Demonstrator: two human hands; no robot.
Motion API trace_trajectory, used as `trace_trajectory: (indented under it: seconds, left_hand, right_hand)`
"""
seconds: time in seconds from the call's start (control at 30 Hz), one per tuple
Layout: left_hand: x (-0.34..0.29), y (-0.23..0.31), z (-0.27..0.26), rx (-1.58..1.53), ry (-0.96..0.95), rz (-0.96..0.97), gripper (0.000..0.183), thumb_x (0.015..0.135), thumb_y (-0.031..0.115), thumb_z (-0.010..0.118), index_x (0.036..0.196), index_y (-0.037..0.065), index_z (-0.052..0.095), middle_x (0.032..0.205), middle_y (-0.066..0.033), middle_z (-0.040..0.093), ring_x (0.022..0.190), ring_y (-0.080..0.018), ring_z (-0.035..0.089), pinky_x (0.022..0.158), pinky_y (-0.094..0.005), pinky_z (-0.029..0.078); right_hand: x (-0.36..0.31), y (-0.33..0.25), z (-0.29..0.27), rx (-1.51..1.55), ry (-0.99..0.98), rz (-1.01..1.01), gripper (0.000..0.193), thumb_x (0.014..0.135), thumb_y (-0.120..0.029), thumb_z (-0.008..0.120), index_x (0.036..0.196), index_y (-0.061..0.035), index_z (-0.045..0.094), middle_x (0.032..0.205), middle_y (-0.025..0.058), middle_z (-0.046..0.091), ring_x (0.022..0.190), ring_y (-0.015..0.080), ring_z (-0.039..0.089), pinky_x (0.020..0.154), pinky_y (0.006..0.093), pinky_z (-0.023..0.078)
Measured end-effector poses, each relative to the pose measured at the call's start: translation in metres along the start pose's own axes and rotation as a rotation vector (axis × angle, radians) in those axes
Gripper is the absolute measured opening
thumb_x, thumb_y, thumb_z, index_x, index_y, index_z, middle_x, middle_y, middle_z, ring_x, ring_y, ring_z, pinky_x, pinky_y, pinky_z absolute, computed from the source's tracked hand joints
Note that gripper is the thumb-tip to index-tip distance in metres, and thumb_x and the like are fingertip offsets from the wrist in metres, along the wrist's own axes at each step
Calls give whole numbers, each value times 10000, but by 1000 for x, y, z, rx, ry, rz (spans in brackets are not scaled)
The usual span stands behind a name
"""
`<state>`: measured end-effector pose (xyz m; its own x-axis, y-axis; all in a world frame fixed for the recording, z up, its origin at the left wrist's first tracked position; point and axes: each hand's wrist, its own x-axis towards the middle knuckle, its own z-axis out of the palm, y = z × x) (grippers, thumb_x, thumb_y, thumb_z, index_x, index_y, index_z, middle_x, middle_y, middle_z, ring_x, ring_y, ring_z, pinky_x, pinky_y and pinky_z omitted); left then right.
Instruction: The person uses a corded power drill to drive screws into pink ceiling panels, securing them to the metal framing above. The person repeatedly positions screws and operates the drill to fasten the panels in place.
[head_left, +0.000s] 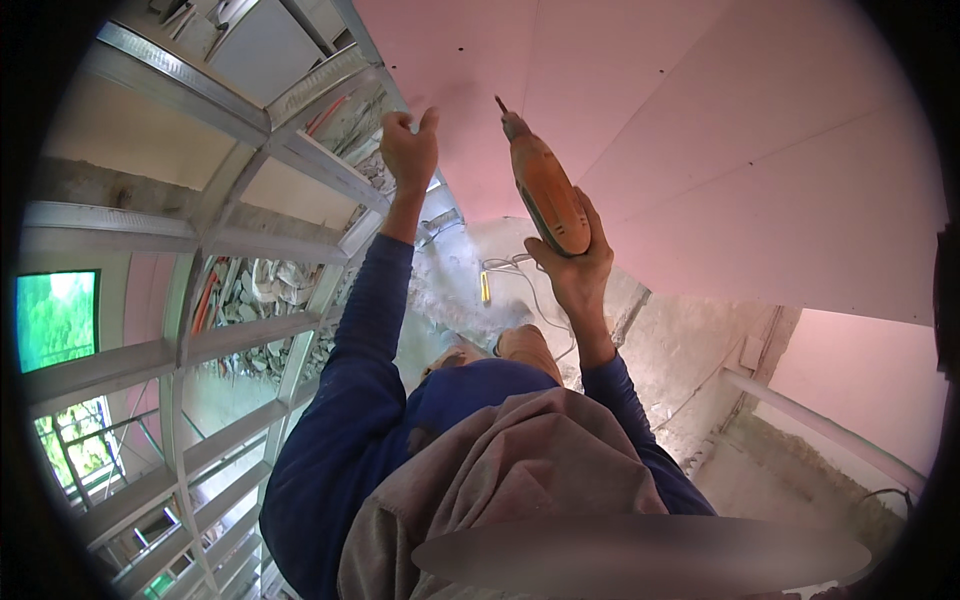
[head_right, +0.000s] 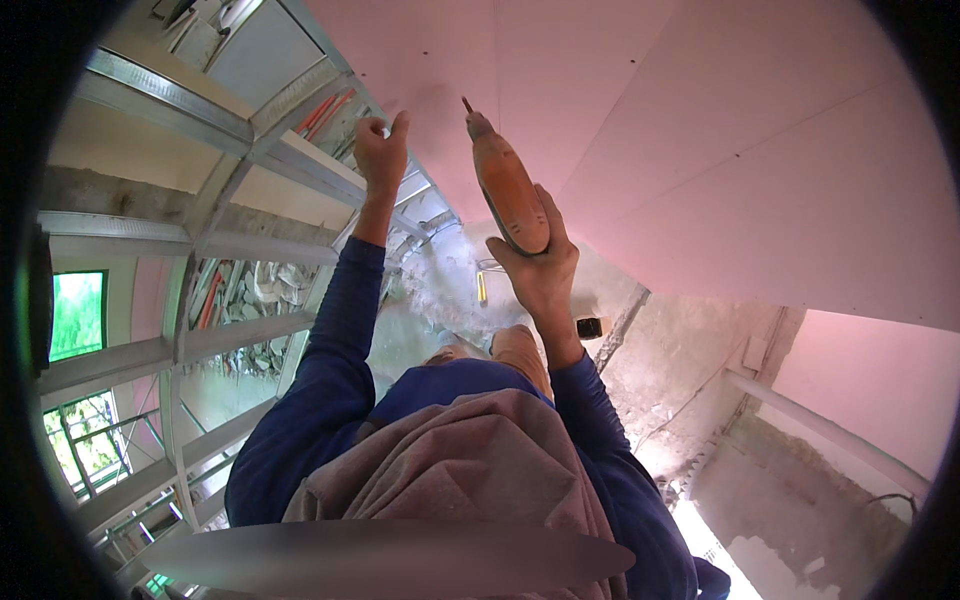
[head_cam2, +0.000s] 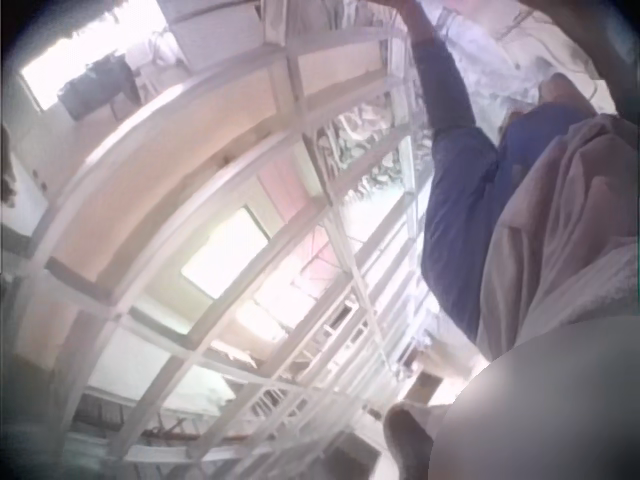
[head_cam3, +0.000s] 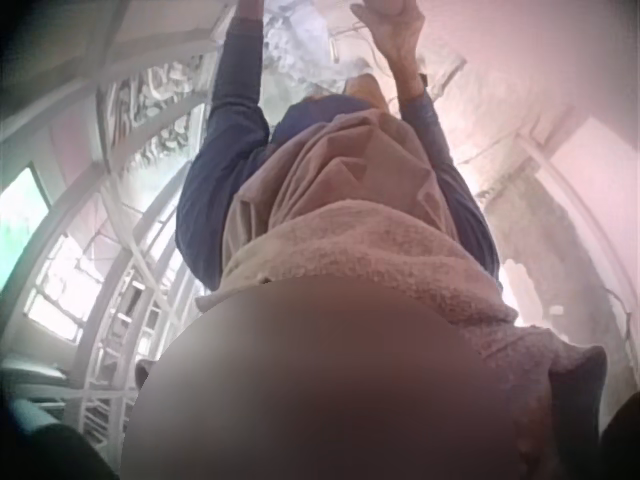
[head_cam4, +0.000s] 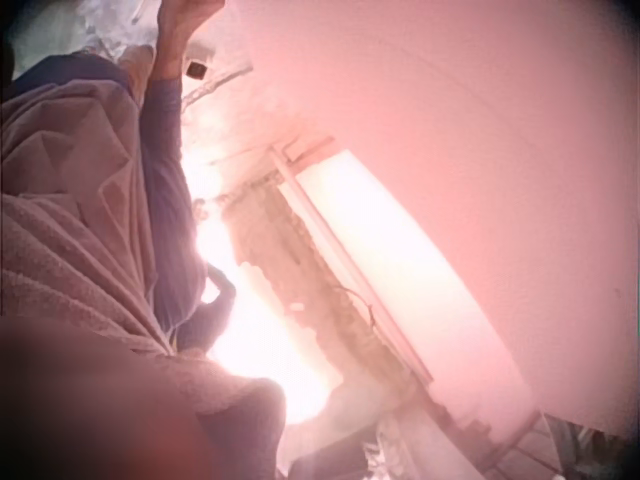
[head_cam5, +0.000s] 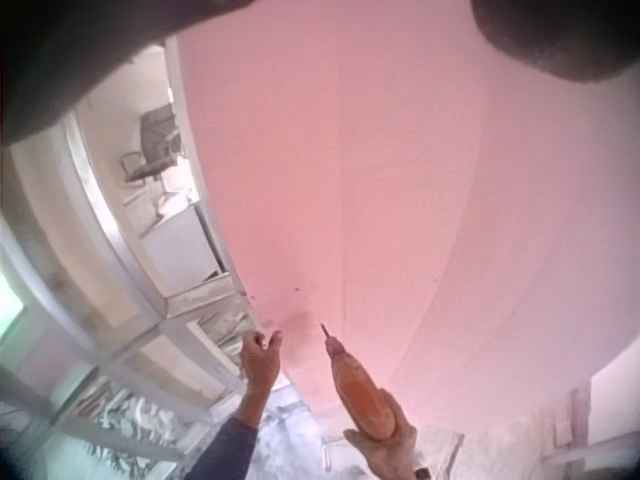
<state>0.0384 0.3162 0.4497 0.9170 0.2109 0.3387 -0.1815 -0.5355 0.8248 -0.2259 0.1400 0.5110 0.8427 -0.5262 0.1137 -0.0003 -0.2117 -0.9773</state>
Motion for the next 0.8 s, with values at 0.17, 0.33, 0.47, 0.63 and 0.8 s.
trace_trajectory:
  seconds: [0.17, 0.33, 0.47, 0.63, 0.8]
  left_hand:
    - [23, 67, 31, -140, 121, 146, 457, 892, 426, 872, 849, 2, 710, 816, -150, 753, 768, -355, 744, 750, -478, 578]
    - [30, 89, 41, 5, 231, 124, 427, 931, 401, 835, 824, 3, 724, 782, -147, 762, 727, -357, 752, 731, -482, 586]
    - [29, 75, 54, -1, 267, 187, 368, 974, 348, 785, 884, -4, 729, 848, -172, 779, 707, -365, 746, 731, -478, 591]
    - [10, 37, 55, -461, -537, -538, 136, 1031, 144, 684, 1059, 18, 728, 1017, -163, 778, 902, -333, 775, 753, -440, 603]
    - [-50, 45, 57, -1169, -842, -815, 147, 1110, 15, 594, 1202, -20, 704, 1171, -189, 770, 1033, -326, 787, 923, -395, 689]
  right_hand:
    - [-23, 19, -44, 75, -26, 168, 923, 761, -102, 952, 1592, -37, 557, 1321, 212, 778, 1151, 277, 779, 1008, 396, 626]
    - [-42, 19, -68, 16, -4, 192, 932, 752, -105, 955, 1590, -20, 556, 1347, 210, 762, 1184, 264, 759, 1020, 390, 617]
    - [-47, 11, -77, 50, -7, 210, 928, 749, -103, 960, 1583, -10, 562, 1370, 192, 754, 1227, 255, 739, 1032, 385, 613]
    - [-50, -1, -77, 163, 41, 207, 922, 736, -77, 963, 1569, -2, 576, 1393, 186, 742, 1237, 253, 731, 1043, 388, 609]
    - [-51, -9, -72, 149, 71, 227, 927, 729, -53, 961, 1568, 7, 571, 1414, 180, 728, 1249, 251, 723, 1065, 394, 602]
